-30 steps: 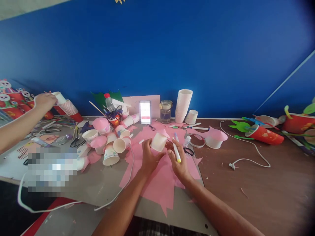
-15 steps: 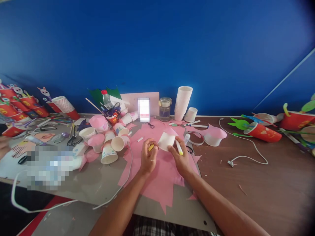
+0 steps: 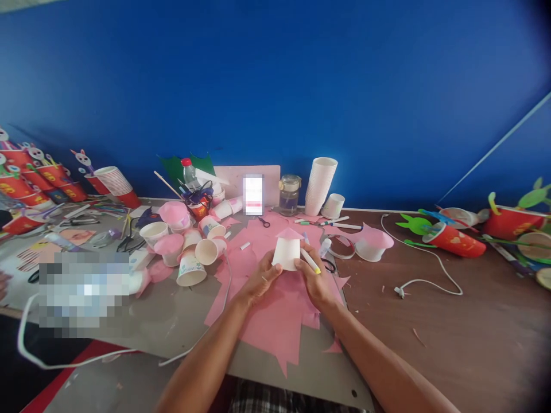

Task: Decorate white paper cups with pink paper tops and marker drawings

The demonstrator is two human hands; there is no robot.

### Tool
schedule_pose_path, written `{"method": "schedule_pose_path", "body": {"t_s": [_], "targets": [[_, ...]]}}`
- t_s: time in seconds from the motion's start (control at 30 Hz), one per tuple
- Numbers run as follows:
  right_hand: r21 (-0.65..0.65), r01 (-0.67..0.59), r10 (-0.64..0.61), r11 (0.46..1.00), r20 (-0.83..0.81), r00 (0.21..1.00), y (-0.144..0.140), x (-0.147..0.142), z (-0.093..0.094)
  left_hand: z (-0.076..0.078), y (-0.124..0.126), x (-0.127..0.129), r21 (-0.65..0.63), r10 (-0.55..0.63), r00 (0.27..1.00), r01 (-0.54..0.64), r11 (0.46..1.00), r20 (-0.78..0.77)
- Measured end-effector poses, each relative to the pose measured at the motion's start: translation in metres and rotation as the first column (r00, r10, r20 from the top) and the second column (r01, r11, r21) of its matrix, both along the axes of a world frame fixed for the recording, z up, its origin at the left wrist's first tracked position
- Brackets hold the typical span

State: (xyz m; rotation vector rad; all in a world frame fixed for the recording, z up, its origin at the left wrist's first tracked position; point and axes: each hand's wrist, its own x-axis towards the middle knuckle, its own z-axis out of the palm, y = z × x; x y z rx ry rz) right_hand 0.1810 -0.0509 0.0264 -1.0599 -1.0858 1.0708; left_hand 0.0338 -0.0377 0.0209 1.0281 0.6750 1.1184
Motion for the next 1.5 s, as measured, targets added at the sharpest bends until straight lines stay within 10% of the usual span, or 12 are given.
{"method": "schedule_pose_path", "body": {"t_s": [0.3,0.63,1.5], "targets": [[0.295,0.153,-0.199,0.943,0.135,0.971,-0.001,0.0,-0.004,-0.009,0.006,-0.001,-0.048,0.071,0.993,-0.076,0.996,-0.097],[0.622,-0.05,-0.198,0.781,0.323,0.926,-0.02,0.0,0.015,-0.006,0.008,-0.002,0.009,0.119,0.984,-0.119,0.993,-0.13],[0.403,0.054,-0.188,0.914,0.301,0.935,-0.014,-0.001,0.005,-0.009,0.01,-0.001,0.015,0.129,0.974,-0.128,0.992,-0.188]]}}
